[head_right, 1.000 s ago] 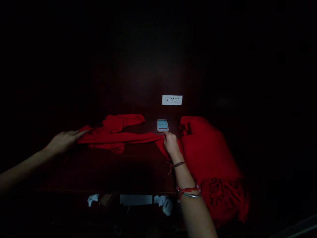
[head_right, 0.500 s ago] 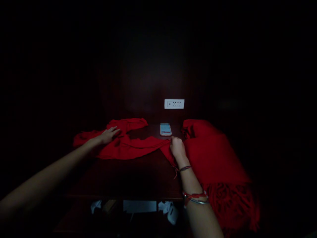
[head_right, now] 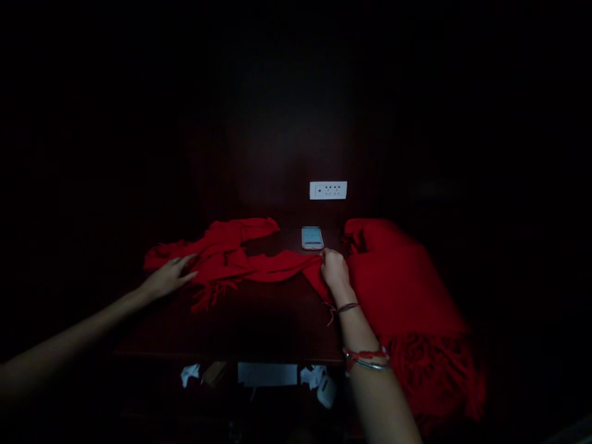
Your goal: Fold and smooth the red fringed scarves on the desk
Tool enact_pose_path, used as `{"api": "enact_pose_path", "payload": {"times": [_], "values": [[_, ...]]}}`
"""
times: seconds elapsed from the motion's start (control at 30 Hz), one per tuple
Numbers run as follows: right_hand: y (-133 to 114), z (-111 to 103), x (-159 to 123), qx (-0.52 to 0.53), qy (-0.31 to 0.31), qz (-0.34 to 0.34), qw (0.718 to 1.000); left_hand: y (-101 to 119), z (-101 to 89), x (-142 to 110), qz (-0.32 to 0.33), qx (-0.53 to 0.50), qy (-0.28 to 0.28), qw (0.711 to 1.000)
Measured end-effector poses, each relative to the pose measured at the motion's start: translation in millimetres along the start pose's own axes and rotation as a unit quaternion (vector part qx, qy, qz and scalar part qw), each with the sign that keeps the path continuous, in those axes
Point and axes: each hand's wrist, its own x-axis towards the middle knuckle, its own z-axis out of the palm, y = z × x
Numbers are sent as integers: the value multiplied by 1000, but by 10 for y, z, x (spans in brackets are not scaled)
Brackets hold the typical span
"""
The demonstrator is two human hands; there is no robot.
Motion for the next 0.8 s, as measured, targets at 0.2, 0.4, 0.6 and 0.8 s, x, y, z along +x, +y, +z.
{"api": "enact_pose_path", "payload": {"times": [0.2,0.4,0.6,0.8], "values": [[-30,-26,-12,-9,-15,8,1000,101,190,-205,18,-97,9,995],[-26,-43,-17,-20,-17,24,999,-357,-317,88,58,26,98,993],[-29,-60,-18,-20,2,24,1000,-701,-804,362,-118,99,82,985],[-87,-43,-4,63,3,-60,996,245,-299,398,88,41,8,995]]}}
